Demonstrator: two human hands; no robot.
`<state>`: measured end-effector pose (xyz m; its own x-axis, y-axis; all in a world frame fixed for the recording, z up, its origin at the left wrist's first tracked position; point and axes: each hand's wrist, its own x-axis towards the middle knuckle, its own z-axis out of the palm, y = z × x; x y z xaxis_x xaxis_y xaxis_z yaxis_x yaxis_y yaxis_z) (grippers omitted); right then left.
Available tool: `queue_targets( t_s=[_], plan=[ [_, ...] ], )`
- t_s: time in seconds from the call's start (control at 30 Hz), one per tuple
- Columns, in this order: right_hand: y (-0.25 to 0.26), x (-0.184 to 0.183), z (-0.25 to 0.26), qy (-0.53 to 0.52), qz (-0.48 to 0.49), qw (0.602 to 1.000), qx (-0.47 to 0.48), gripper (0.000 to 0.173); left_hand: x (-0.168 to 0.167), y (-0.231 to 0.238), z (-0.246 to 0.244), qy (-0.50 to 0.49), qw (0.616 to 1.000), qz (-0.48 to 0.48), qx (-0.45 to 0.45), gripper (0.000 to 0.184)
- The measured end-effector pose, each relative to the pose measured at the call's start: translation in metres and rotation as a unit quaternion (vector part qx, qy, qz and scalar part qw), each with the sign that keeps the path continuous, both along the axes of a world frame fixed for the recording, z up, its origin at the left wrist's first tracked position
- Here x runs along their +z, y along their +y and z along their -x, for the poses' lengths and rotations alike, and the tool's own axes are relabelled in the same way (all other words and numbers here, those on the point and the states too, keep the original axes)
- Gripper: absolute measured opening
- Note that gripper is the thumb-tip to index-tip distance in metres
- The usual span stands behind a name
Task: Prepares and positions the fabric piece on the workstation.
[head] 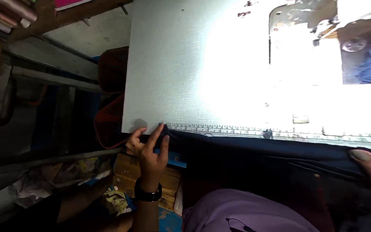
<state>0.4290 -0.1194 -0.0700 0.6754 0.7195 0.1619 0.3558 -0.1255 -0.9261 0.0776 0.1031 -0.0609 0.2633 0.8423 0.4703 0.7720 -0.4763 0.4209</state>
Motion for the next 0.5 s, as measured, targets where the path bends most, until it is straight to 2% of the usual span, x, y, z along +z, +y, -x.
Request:
queue_targets(
  t_s=[0.37,0.5],
  plan=[
    [0.0,-0.003,0.003,-0.001,-0.006,0.999,-0.035,0.01,0.004,0.001,0.0,0.04,0.999,0.001,-0.014,0.033],
    [0.003,0.012,0.008,-0.047,0.023,0.998,-0.026,0.016,0.005,0.002,0.005,0.038,0.998,-0.003,-0.04,0.034]
  ],
)
